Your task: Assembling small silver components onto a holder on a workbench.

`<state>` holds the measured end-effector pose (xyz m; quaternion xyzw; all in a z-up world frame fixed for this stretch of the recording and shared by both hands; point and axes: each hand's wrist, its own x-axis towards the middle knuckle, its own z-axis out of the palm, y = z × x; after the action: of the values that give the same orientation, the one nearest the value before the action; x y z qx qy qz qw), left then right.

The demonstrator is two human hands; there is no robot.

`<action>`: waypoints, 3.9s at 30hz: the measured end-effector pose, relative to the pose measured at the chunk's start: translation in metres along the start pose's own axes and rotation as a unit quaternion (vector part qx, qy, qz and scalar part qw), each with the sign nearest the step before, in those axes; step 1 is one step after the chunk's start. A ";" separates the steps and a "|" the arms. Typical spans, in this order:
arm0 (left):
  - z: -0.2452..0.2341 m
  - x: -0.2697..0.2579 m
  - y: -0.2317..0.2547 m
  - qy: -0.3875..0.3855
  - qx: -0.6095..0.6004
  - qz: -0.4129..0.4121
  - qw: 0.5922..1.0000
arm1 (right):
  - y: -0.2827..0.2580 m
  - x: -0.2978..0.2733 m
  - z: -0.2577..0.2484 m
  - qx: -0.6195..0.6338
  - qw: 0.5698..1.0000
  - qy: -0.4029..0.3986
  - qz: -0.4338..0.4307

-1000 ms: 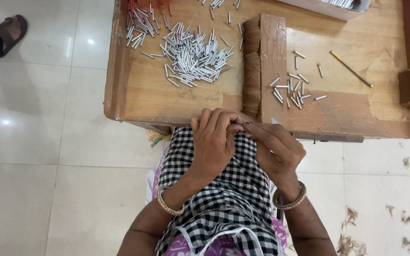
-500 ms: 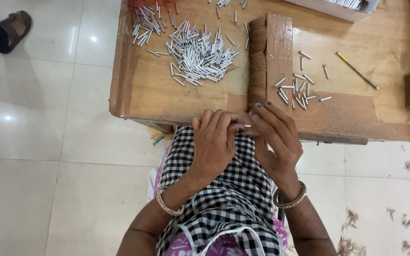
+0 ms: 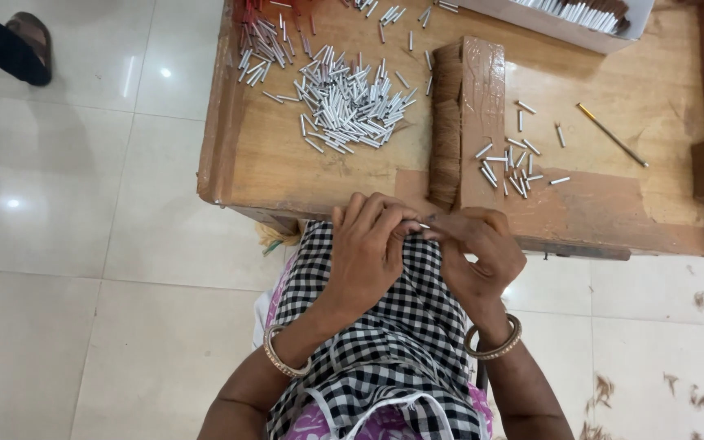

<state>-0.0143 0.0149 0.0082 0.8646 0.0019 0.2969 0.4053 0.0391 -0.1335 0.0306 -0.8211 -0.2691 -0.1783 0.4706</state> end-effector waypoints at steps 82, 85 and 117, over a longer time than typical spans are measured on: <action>0.058 0.042 -0.021 -0.030 0.049 -0.002 0.998 | 0.027 0.030 -0.025 -0.277 0.953 -0.092 -0.081; 0.045 0.041 -0.004 -0.023 0.000 0.004 1.000 | 0.026 0.020 -0.030 -0.328 0.937 -0.048 -0.113; 0.006 0.017 -0.043 0.013 -0.108 -0.077 0.991 | 0.027 0.013 0.004 0.029 0.998 -0.020 -0.058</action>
<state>0.0124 0.0436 -0.0162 0.8090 0.0416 0.2745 0.5182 0.0658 -0.1376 0.0177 -0.7934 -0.3307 -0.1811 0.4779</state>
